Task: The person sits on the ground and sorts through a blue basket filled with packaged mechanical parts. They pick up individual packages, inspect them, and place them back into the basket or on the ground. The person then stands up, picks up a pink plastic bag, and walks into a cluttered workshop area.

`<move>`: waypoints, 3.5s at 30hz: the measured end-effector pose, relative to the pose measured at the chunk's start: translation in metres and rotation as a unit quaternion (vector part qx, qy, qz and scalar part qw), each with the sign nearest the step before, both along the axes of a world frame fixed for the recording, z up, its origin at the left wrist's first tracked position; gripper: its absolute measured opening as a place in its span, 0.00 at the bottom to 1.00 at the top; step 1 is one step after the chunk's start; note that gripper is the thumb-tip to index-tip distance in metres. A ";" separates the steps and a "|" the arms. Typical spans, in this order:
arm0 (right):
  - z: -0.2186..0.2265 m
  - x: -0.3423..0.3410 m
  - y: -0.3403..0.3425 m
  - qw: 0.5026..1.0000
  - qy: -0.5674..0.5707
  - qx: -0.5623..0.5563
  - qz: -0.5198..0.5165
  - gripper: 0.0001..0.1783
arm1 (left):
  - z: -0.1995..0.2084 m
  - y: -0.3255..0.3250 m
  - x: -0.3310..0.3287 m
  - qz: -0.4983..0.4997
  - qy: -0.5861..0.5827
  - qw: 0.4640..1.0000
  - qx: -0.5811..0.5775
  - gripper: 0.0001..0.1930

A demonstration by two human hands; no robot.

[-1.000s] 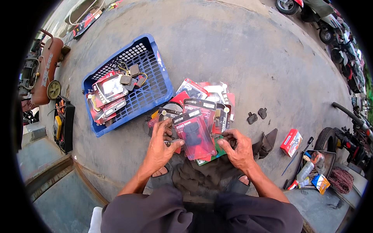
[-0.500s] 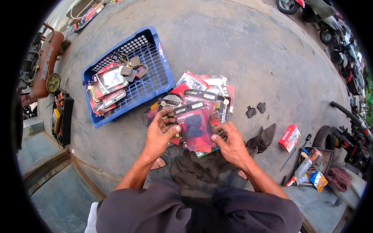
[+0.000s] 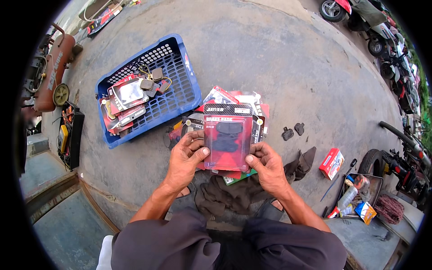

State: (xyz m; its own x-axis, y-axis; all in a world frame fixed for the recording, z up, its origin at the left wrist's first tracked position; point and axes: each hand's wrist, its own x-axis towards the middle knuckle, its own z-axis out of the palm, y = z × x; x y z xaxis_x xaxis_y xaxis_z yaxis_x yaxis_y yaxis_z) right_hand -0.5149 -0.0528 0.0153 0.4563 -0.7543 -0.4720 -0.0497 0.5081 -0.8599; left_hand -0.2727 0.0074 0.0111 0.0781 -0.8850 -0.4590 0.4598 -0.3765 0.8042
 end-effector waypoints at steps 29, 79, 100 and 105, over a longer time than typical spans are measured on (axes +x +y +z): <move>-0.067 -0.053 0.005 0.798 0.451 -0.352 0.187 0.34 | -0.028 -0.060 0.008 -0.198 -0.495 0.825 -0.190 0.46; -0.067 -0.052 0.000 0.804 0.459 -0.330 0.185 0.36 | 0.021 -0.012 0.142 0.160 -0.253 0.948 -0.104 0.10; -0.069 -0.048 -0.002 0.799 0.461 -0.343 0.179 0.35 | -0.020 0.054 0.103 -0.129 -0.545 0.827 -0.050 0.35; -0.067 -0.046 -0.002 0.797 0.461 -0.343 0.186 0.35 | -0.063 0.055 0.082 -0.101 -0.626 0.773 0.001 0.42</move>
